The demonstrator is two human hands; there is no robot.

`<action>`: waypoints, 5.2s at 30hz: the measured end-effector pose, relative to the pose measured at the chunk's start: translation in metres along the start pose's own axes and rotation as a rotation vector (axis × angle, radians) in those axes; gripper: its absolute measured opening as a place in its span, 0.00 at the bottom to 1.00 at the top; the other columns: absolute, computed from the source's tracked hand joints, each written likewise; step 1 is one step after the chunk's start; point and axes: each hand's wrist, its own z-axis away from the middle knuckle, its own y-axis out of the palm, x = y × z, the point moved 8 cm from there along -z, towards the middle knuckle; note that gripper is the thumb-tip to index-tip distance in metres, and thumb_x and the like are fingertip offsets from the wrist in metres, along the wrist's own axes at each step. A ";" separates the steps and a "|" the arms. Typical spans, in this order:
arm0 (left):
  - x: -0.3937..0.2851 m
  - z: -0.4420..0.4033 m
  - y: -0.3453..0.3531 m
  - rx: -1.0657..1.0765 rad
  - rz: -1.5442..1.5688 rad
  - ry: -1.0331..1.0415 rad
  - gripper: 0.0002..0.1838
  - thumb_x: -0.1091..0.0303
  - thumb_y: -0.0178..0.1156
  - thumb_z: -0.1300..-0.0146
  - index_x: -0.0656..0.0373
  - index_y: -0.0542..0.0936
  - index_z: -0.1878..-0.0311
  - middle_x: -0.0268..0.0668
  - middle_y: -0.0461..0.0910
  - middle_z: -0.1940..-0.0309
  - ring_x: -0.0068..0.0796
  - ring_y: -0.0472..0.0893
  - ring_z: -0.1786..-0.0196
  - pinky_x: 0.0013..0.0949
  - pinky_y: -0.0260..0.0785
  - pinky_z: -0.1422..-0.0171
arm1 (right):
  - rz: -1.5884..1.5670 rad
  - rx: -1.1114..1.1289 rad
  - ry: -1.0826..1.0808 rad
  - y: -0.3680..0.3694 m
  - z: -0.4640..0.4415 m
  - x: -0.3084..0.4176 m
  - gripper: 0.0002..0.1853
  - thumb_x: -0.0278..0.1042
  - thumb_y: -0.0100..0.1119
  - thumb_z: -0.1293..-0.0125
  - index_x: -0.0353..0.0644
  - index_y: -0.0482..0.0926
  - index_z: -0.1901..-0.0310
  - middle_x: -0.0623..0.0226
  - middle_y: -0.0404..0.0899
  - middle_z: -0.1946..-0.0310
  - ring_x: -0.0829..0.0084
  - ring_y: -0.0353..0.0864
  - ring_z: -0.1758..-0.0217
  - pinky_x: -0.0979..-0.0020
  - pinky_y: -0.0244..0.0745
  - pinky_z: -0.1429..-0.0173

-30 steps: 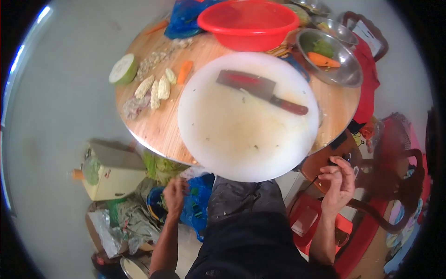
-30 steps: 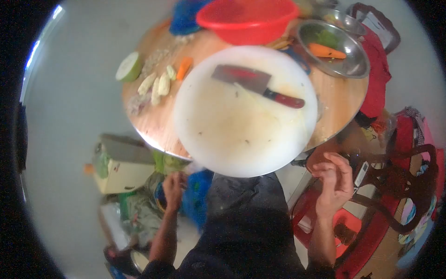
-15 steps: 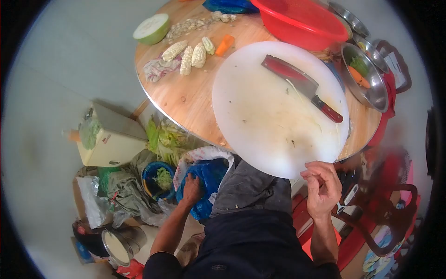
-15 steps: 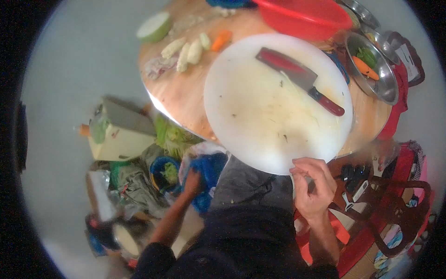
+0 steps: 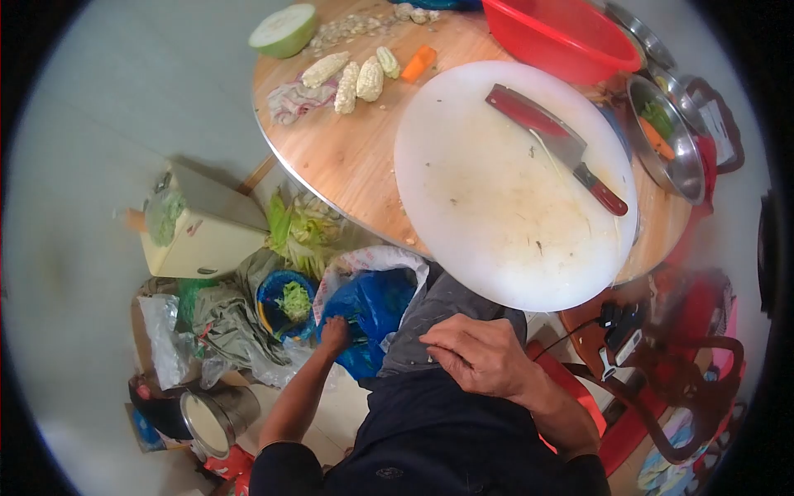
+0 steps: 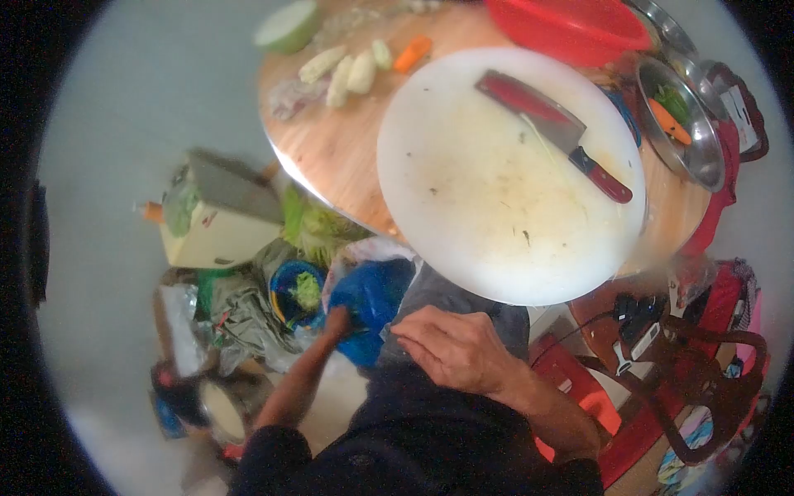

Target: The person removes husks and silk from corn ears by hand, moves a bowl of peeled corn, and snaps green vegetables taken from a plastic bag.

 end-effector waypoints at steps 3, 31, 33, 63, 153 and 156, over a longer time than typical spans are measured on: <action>-0.007 0.008 -0.012 -0.166 -0.218 0.041 0.32 0.62 0.70 0.47 0.69 0.76 0.41 0.66 0.74 0.41 0.61 0.74 0.37 0.49 0.72 0.34 | -0.019 0.034 0.064 0.001 0.007 -0.008 0.11 0.16 0.70 0.44 0.36 0.83 0.58 0.59 0.86 0.64 0.64 0.88 0.65 0.70 0.82 0.66; -0.027 -0.051 0.009 0.023 0.001 0.005 0.44 0.49 0.68 0.43 0.59 0.67 0.26 0.57 0.64 0.26 0.59 0.59 0.23 0.52 0.48 0.18 | -0.175 -0.090 0.365 -0.010 0.051 -0.045 0.06 0.26 0.65 0.34 0.39 0.84 0.56 0.61 0.86 0.61 0.63 0.88 0.61 0.67 0.83 0.59; -0.026 -0.050 0.008 0.019 -0.006 0.010 0.44 0.49 0.68 0.43 0.59 0.67 0.26 0.56 0.64 0.26 0.59 0.59 0.23 0.52 0.48 0.18 | -0.165 -0.066 0.355 -0.012 0.050 -0.042 0.07 0.26 0.65 0.33 0.39 0.84 0.55 0.60 0.86 0.61 0.62 0.88 0.61 0.66 0.83 0.59; -0.026 0.028 -0.050 -0.003 -0.017 0.229 0.44 0.48 0.67 0.43 0.56 0.66 0.25 0.54 0.64 0.26 0.57 0.58 0.22 0.53 0.44 0.17 | -0.335 0.241 0.097 0.077 0.016 -0.023 0.09 0.31 0.59 0.30 0.37 0.82 0.53 0.57 0.85 0.59 0.55 0.87 0.59 0.59 0.83 0.57; -0.095 0.103 -0.192 -0.556 0.232 0.328 0.35 0.68 0.75 0.51 0.59 0.69 0.40 0.51 0.79 0.50 0.61 0.81 0.49 0.55 0.75 0.49 | 0.475 0.242 -0.228 0.178 -0.033 -0.048 0.12 0.41 0.67 0.44 0.45 0.87 0.61 0.54 0.77 0.43 0.51 0.67 0.29 0.39 0.46 0.19; -0.094 0.105 -0.199 -0.540 0.283 0.286 0.34 0.69 0.75 0.51 0.59 0.69 0.41 0.52 0.80 0.53 0.61 0.82 0.51 0.54 0.75 0.52 | 0.492 0.170 -0.303 0.177 -0.029 -0.043 0.09 0.38 0.64 0.43 0.45 0.87 0.64 0.54 0.78 0.43 0.51 0.68 0.29 0.39 0.46 0.19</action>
